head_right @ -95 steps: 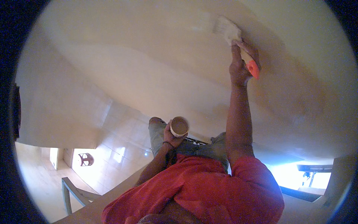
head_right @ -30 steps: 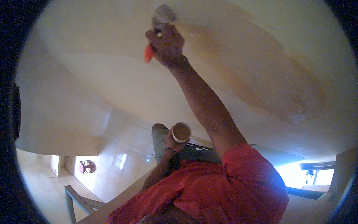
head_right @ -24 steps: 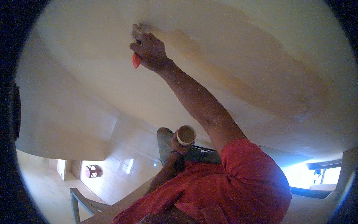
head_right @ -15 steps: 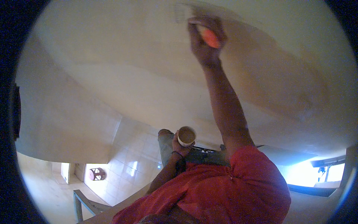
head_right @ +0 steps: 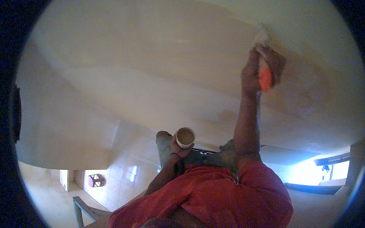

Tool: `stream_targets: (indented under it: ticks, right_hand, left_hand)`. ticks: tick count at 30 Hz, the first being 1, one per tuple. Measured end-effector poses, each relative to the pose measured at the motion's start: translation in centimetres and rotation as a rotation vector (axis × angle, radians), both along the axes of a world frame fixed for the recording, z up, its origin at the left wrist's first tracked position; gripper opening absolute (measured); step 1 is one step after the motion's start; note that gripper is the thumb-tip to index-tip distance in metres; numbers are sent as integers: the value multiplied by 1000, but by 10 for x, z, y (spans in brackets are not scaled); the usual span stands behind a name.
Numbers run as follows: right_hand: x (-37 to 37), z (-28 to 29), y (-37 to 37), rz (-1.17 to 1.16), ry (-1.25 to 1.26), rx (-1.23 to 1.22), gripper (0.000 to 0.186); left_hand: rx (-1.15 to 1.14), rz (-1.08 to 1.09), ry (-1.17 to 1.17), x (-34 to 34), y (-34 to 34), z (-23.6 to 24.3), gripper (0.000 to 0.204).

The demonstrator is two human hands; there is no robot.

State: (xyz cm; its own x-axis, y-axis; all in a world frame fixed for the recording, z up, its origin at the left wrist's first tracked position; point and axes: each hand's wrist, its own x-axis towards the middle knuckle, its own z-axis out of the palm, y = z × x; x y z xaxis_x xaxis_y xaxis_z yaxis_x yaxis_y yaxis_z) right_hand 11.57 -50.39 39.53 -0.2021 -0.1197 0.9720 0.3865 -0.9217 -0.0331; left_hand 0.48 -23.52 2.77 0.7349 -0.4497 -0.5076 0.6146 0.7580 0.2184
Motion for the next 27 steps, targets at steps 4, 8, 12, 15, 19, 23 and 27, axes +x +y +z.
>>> stream_targets:
  ticks: [4,8,12,15,19,23,27]
  right_hand:
    - [35,11,49,31,22,-165,21]
    - [80,32,107,49,17,-190,24]
    - [110,41,156,89,115,-182,25]
    - [123,47,188,133,169,-181,24]
    - [117,51,191,247,142,-232,20]
    - [111,53,138,475,33,-47,18]
    - [90,37,57,433,20,41,11]
  left_hand:
    - [-1,-21,-2,2,-2,-2,51]
    - [9,8,15,3,-2,-8,44]
    - [190,30,-142,-6,-5,5,52]
    - [650,-7,-464,-13,-7,12,54]
    - [8,36,-15,-2,-2,1,52]
    - [40,60,-17,-4,-6,-4,51]
    - [123,40,-97,-5,-2,-1,50]
